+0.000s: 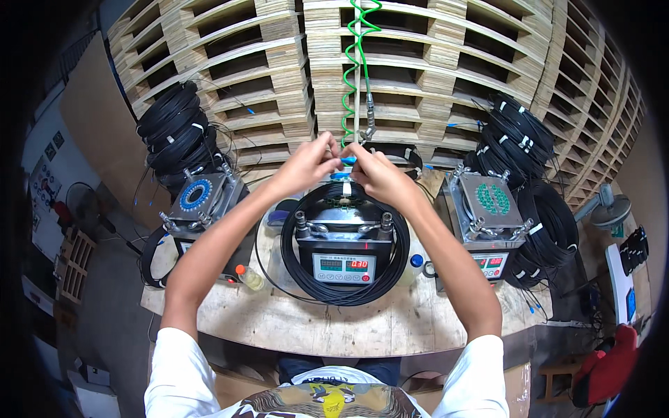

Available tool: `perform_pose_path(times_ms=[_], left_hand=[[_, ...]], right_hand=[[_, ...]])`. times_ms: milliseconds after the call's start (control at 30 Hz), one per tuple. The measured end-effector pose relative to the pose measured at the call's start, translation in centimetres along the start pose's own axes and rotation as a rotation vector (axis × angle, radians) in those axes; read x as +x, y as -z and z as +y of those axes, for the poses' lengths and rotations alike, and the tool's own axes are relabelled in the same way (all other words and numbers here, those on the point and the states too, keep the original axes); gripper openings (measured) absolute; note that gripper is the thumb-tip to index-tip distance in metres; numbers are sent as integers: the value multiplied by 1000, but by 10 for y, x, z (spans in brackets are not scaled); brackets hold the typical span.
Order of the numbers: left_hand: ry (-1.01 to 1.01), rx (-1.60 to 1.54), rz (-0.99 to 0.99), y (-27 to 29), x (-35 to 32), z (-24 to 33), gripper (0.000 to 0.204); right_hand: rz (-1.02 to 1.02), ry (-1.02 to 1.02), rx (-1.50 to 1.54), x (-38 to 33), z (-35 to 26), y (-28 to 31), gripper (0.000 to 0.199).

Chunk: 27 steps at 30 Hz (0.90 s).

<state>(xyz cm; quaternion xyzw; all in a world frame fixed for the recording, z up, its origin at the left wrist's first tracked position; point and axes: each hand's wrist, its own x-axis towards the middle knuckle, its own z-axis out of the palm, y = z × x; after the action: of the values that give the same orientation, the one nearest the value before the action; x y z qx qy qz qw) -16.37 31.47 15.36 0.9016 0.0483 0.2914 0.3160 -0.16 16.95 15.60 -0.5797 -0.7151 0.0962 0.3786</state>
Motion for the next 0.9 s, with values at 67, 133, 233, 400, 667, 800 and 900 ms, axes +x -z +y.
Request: perform_pose_path(times_ms=[67, 133, 233, 400, 667, 800, 900], left_hand=[[2, 115, -8, -9, -3, 6, 22], [-18, 117, 11, -14, -6, 6, 22], [-112, 10, 36, -22, -8, -3, 18], [198, -264, -363, 3, 5, -29, 24], [462, -723, -422, 13, 2, -48, 20], [149, -332, -332, 9, -1, -41, 30], [49, 1, -265, 5, -11, -28, 42]], right_hand=[[83, -4, -39, -2, -1, -11, 33], [166, -11, -77, -4, 4, -18, 32], [262, 121, -316, -8, 23, -28, 24], [247, 45, -267, -14, 31, -36, 23], [234, 29, -89, -18, 9, -27, 20], [327, -12, -137, -23, 15, -19, 18], [336, -4, -253, -30, 31, -12, 17]])
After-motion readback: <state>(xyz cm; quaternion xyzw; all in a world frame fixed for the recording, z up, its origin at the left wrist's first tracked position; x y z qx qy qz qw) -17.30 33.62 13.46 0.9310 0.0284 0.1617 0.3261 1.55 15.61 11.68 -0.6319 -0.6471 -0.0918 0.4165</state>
